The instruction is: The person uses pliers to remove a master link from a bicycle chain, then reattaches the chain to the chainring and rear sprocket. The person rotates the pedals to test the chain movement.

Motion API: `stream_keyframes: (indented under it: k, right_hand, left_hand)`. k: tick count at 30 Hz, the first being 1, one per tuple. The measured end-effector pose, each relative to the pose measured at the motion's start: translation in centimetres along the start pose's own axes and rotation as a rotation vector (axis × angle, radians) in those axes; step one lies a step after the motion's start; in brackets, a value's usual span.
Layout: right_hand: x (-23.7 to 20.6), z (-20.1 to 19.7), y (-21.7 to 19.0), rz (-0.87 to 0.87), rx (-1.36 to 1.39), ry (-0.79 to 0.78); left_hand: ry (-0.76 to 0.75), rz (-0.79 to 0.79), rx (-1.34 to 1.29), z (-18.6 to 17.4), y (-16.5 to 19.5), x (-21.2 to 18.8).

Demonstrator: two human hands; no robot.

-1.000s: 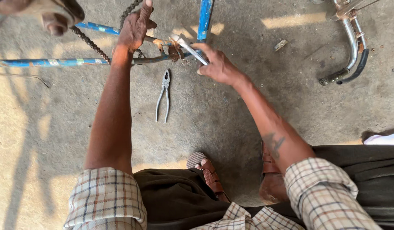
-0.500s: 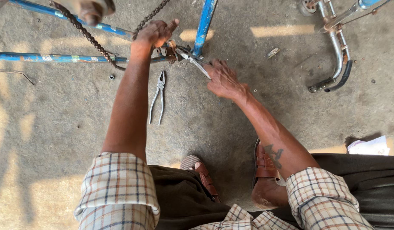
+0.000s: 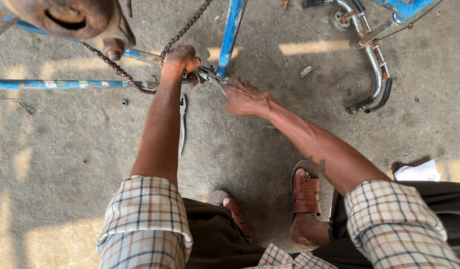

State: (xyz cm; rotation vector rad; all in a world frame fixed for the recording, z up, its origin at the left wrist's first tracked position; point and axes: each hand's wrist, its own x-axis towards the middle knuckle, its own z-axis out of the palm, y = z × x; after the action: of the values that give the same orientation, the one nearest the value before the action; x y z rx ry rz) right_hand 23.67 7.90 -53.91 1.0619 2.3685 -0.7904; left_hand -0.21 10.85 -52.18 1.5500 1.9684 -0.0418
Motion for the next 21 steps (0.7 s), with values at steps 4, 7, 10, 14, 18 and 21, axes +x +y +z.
stream_keyframes:
  k: [4,7,10,14,18,21]
  right_hand:
    - [0.3,-0.3,3.2,-0.444,-0.392,0.402]
    - [-0.5,-0.7,3.2,-0.295,-0.209,0.228]
    - [-1.8,-1.1,0.5,-0.225,-0.078,0.178]
    - [-2.7,-1.9,-4.0,0.000,0.070,-0.021]
    - [-3.2,-2.1,-4.1,0.008,0.113,-0.006]
    - [-3.0,-1.2,-1.5,-0.091,0.009,0.146]
  left_hand:
    - [-0.017,-0.014,0.004,-0.1,-0.1,0.5]
    - [-0.043,-0.020,0.013,-0.2,-0.3,1.1]
    - [-0.067,-0.026,0.021,-0.1,-0.5,1.4]
    - [-0.084,-0.028,0.032,0.1,-0.6,1.6]
    - [-0.090,-0.026,0.050,0.0,0.1,1.5]
    - [-0.083,-0.026,0.057,-0.4,0.9,1.0]
